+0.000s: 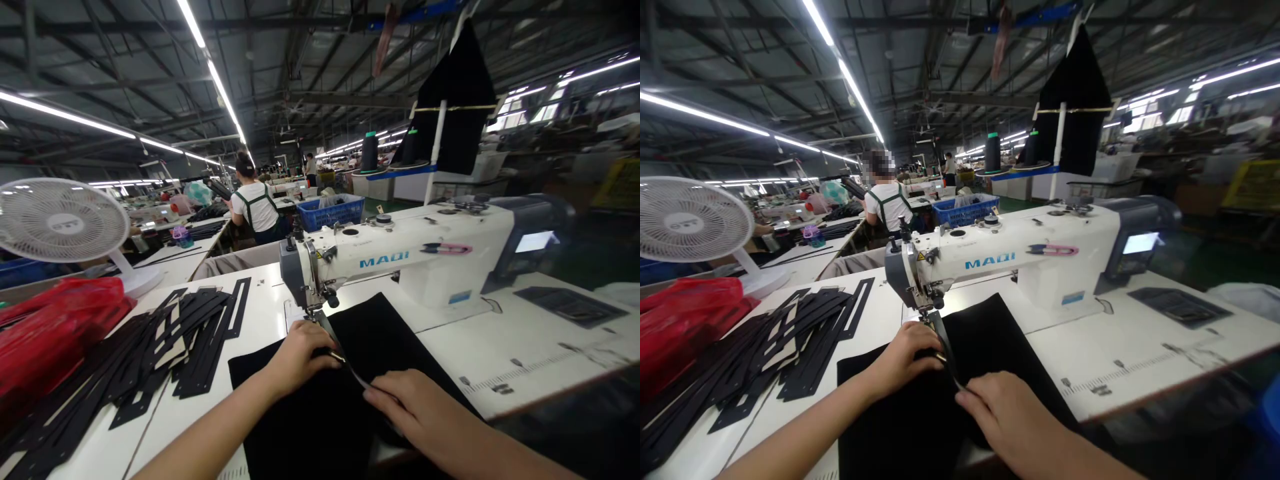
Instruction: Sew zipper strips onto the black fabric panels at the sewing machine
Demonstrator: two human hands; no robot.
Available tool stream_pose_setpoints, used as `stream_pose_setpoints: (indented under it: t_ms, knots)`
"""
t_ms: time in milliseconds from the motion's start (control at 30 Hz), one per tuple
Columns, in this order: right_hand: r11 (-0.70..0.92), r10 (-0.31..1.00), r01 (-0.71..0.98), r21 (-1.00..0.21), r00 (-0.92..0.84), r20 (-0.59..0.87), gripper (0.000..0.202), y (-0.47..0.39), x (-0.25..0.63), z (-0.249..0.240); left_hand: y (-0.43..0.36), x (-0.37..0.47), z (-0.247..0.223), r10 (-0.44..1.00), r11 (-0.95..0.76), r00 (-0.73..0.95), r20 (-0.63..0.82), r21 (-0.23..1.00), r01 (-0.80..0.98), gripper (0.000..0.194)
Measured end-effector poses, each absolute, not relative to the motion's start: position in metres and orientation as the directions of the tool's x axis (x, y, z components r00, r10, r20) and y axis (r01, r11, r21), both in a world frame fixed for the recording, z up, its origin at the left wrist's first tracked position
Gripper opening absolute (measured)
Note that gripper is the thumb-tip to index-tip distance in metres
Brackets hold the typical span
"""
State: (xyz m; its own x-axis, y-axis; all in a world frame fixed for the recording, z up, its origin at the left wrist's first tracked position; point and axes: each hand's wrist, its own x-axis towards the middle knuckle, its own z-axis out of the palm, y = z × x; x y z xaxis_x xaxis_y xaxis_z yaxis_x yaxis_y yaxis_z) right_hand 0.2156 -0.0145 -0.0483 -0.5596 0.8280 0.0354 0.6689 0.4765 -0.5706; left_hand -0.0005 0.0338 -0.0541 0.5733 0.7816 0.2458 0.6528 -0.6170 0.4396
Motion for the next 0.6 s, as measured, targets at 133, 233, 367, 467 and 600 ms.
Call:
stream_pose_setpoints:
  t_ms: [133, 233, 367, 467, 600]
  knots:
    - [0.506, 0.791, 0.535, -0.676, -0.601, 0.116, 0.025, -0.018, 0.218, -0.054, 0.052, 0.004, -0.057, 0.814, -0.580, 0.517, 0.266, 0.415, 0.701, 0.004]
    - [0.522, 0.781, 0.459, -0.719, -0.596, 0.187, 0.029, -0.022, 0.220, -0.067, 0.052, 0.004, -0.055, 0.818, -0.575, 0.499, 0.287, 0.402, 0.713, 0.009]
    - [0.350, 0.856, 0.387, -0.853, -0.503, 0.124, 0.051, -0.007, 0.225, -0.064, 0.037, 0.005, -0.034, 0.732, -0.665, 0.622, 0.277, 0.487, 0.566, 0.012]
    - [0.309, 0.871, 0.360, -0.881, -0.479, 0.109, 0.051, 0.012, 0.228, -0.041, 0.029, 0.010, -0.015, 0.723, -0.663, 0.616, 0.314, 0.566, 0.490, 0.019]
    - [0.509, 0.846, 0.538, -0.672, -0.457, 0.275, 0.046, 0.005, 0.213, -0.015, 0.028, 0.019, -0.001, 0.748, -0.656, 0.552, 0.368, 0.537, 0.531, 0.006]
